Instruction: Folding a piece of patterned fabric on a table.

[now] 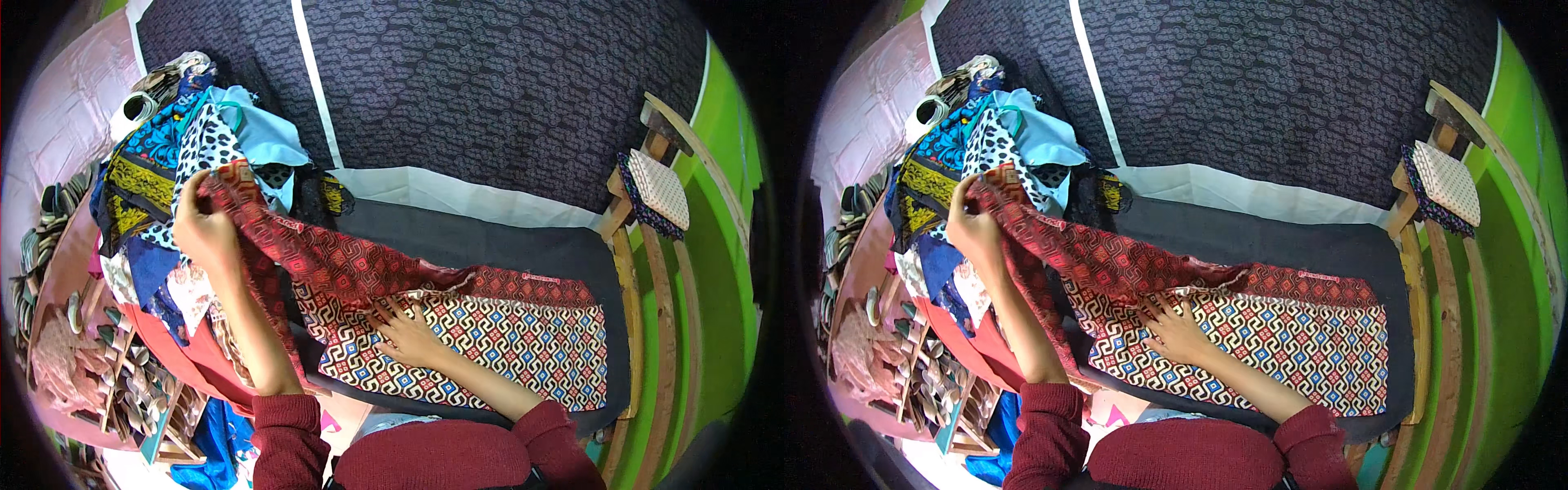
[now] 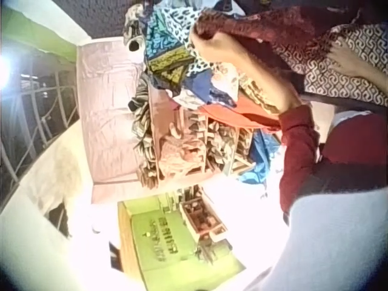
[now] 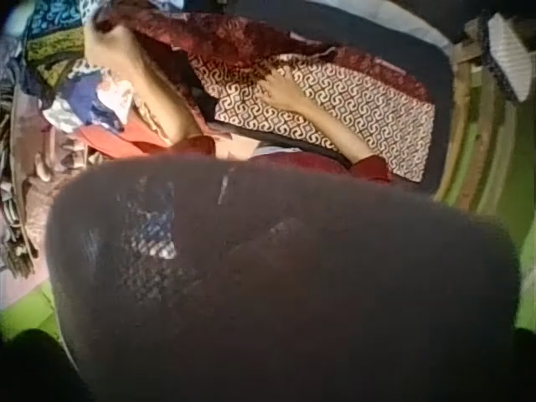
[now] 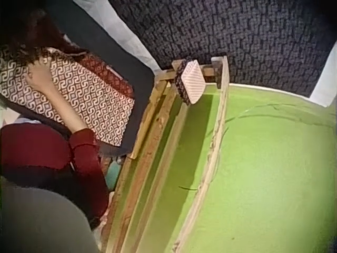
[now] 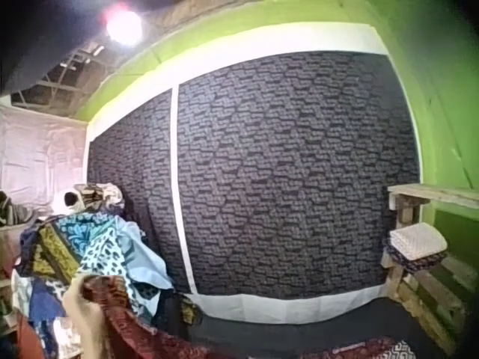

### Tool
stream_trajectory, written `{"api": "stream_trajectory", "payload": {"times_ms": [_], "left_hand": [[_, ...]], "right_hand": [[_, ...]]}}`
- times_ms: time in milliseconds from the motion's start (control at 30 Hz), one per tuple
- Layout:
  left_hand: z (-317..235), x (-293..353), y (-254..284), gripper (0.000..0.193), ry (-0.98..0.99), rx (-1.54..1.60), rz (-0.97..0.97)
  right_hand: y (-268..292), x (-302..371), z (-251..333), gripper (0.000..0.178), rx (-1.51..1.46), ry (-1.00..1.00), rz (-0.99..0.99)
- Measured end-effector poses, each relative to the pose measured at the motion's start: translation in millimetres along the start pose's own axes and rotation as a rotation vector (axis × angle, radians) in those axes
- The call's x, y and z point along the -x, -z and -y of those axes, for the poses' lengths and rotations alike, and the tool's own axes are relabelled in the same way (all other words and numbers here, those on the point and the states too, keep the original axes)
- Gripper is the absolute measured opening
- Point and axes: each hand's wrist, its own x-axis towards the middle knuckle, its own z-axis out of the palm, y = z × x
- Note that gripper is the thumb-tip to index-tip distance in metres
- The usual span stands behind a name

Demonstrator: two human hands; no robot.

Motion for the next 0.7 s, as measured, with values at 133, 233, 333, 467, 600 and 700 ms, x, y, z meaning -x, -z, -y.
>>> {"api": "stream_trajectory", "payload": {"times_ms": [133, 233, 333, 467, 600, 700], "left_hand": [[-35, 14, -28, 0.029, -0.015, 0.03, 0.234], [-36, 16, -36, 0.022, -0.062, -0.083, 0.403], [-18, 22, -45, 0.022, -0.03, -0.227, 0.398], [30, 28, -48, 0.033, 0.063, -0.312, 0.43], [67, 33, -53, 0.045, 0.158, -0.109, 0.454], [79, 38, -56, 0.053, 0.405, 0.285, 0.452]], "right_hand": [[2, 3, -11, 0.056, -0.159, 0.01, -0.077], [7, 5, -19, 0.042, -0.408, -0.038, -0.185], [22, 7, -39, 0.023, -0.622, -0.096, -0.322], [48, 9, -77, 0.022, -0.394, -0.194, -0.299], [38, -4, -110, 0.029, -0.294, -0.181, -0.135], [31, -22, -107, 0.037, -0.219, -0.309, -0.098]]}}
